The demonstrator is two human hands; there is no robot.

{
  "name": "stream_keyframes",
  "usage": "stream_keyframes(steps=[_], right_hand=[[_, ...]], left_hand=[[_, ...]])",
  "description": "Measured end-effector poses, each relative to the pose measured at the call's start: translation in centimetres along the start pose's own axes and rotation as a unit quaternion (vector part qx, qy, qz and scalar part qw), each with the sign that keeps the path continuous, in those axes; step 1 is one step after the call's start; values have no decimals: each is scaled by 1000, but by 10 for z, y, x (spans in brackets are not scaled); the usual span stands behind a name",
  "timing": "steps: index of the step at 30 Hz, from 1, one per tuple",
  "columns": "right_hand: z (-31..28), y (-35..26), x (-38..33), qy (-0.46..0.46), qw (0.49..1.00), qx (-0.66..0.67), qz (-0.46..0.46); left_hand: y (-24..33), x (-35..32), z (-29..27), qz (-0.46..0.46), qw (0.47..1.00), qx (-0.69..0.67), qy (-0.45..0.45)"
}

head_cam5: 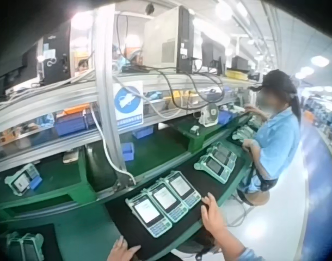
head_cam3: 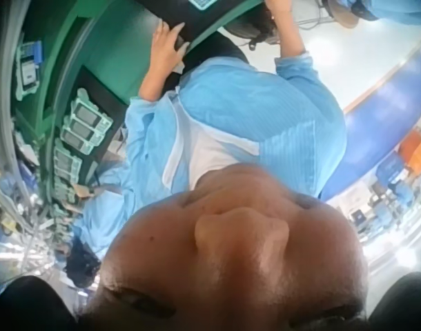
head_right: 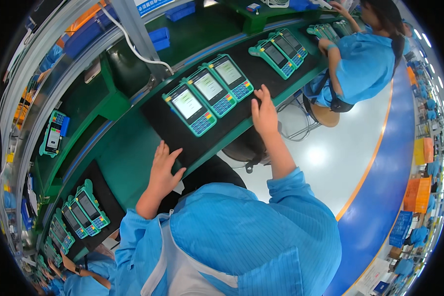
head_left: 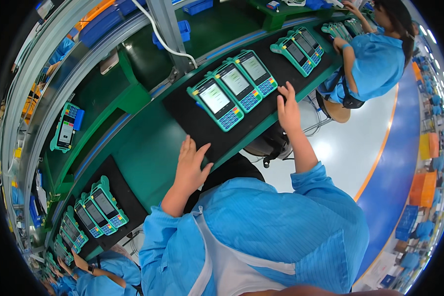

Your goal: Testing and configuring POS terminals on an assembly line.

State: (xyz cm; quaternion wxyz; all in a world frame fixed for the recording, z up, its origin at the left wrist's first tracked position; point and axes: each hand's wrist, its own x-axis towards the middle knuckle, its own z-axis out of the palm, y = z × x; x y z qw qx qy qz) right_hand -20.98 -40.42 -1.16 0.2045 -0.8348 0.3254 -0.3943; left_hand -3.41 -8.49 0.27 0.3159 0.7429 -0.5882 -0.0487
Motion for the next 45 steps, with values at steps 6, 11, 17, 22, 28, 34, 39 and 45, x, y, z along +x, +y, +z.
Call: stream_keyframes(steps=[6, 11, 17, 22, 28, 34, 39, 45], right_hand=[[6, 35, 15, 47, 998, -35, 11], [-7, 61, 36, 43, 998, -34, 35], [-14, 73, 54, 50, 996, -33, 73], [-22, 81, 56, 68, 995, 46, 52], [-5, 65, 60, 78, 989, 123, -5], [20, 10, 72, 57, 959, 274, -52], [27, -16, 58, 36, 952, 283, -111], [47, -40, 27, -58, 948, 299, -94]], left_hand=[[-16, 37, 28, 64, 997, -43, 4], [-13, 62, 45, 66, 995, -65, -47], [-7, 54, 32, 59, 998, -12, -29], [0, -42, -14, -143, 979, 119, 81], [7, -151, -61, -351, 879, 300, 122], [-13, -178, -75, -140, 882, 438, 104], [-24, -193, -87, -167, 833, 513, 124], [-45, -153, -85, -100, 887, 427, 146]])
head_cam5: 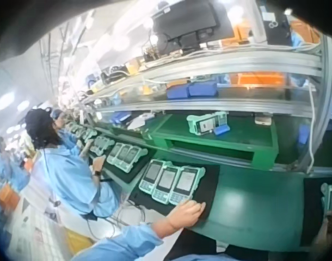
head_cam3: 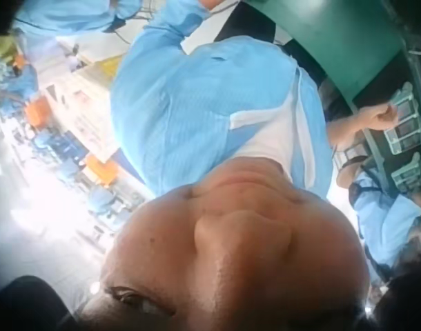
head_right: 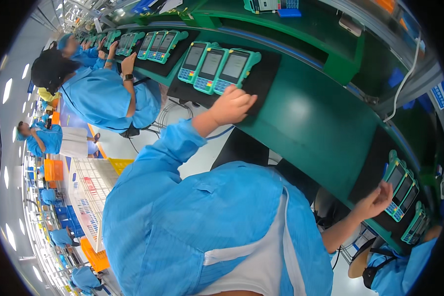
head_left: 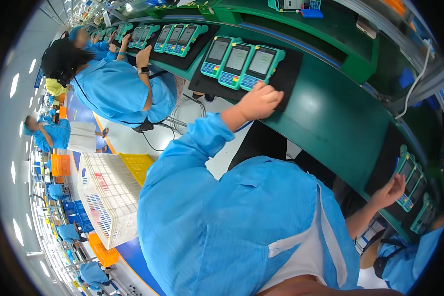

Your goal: Testing and configuring POS terminals on an assembly line.

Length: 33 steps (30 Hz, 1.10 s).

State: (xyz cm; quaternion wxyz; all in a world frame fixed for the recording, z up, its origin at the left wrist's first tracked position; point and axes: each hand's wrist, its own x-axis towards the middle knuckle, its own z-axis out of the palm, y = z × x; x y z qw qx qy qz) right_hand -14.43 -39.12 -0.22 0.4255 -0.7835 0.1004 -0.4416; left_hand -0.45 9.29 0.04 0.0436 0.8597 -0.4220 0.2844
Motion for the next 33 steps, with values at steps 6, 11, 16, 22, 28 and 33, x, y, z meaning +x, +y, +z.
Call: stream_keyframes(steps=[6, 11, 16, 22, 28, 33], right_hand=[[25, -2, -11, -96, 992, 68, -42], [8, -5, -15, -111, 992, 63, -8], [-22, -8, -21, -95, 995, 14, -6], [-41, -23, -25, -118, 987, -92, -54], [-10, -35, -23, -203, 972, -92, -68], [13, -30, -28, -270, 959, -73, -40]], left_hand=[[81, 63, 31, 54, 989, -137, 34], [161, 116, 48, 150, 965, -213, 37], [232, 160, 65, 185, 953, -232, 64], [265, 179, 83, 165, 956, -235, 52], [243, 160, 57, 193, 944, -260, 60], [165, 97, 14, 58, 958, -274, 69]])
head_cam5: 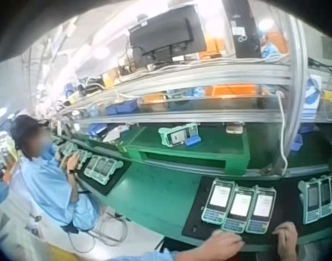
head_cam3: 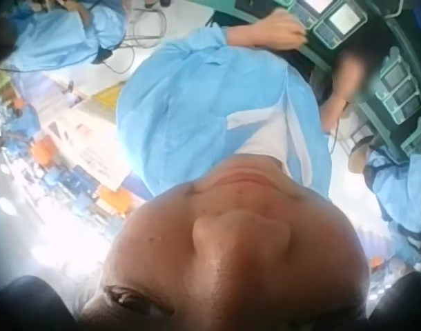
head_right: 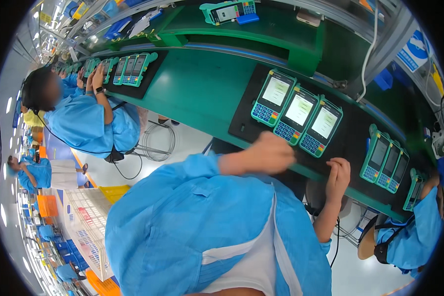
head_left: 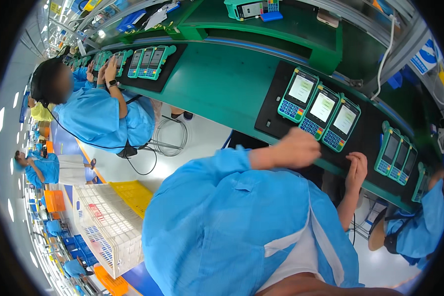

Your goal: Testing and configuring POS terminals on an assembly line.

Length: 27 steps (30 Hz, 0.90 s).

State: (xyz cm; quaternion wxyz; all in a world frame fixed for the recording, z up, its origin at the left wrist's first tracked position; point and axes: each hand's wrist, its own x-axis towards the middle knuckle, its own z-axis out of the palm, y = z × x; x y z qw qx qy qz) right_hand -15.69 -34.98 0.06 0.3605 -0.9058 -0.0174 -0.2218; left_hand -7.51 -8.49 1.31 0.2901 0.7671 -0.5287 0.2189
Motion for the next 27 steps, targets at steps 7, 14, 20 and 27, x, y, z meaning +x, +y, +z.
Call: stream_keyframes(steps=[7, 14, 20, 27], right_hand=[[15, 19, -4, 93, 994, 11, -55], [17, 22, -14, 134, 990, -39, -15], [18, 24, -15, 165, 985, -48, 1], [17, 22, -16, 162, 985, -60, 20]], left_hand=[[-163, -182, -173, -440, 800, 397, 91], [-237, -276, -270, -538, 689, 484, -40], [-266, -265, -298, -250, 739, 587, -214], [-276, -256, -275, -315, 736, 577, -159]])
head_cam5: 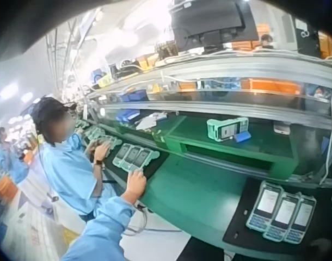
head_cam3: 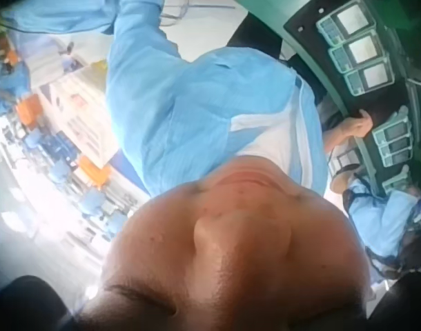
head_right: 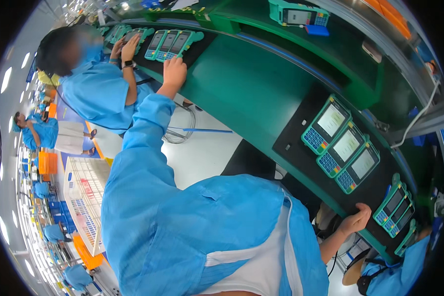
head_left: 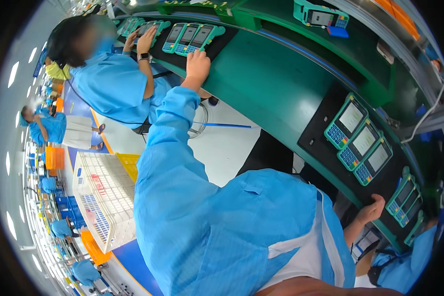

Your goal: Testing and configuring POS terminals on an assembly line.

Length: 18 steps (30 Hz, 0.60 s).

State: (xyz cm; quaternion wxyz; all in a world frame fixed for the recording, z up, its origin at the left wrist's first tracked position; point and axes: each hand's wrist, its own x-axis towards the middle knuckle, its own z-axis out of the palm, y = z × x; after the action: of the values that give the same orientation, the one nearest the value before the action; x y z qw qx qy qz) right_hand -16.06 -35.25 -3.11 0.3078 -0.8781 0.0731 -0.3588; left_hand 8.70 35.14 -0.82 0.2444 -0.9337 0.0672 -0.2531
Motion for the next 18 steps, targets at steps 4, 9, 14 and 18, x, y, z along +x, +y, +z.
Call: stream_keyframes(steps=[4, 9, 14, 18], right_hand=[[1, -2, 0, 6, 1000, -4, 5], [2, -3, 1, 9, 1000, -6, 7], [3, -5, 2, -3, 999, -34, -1], [2, -2, 1, 2, 999, -45, 28]], left_hand=[[34, -1, -16, 21, 995, -68, 64], [101, -17, -62, 42, 971, -209, 105], [180, -32, -119, 49, 934, -320, 149], [243, -40, -169, 101, 913, -376, 119]])
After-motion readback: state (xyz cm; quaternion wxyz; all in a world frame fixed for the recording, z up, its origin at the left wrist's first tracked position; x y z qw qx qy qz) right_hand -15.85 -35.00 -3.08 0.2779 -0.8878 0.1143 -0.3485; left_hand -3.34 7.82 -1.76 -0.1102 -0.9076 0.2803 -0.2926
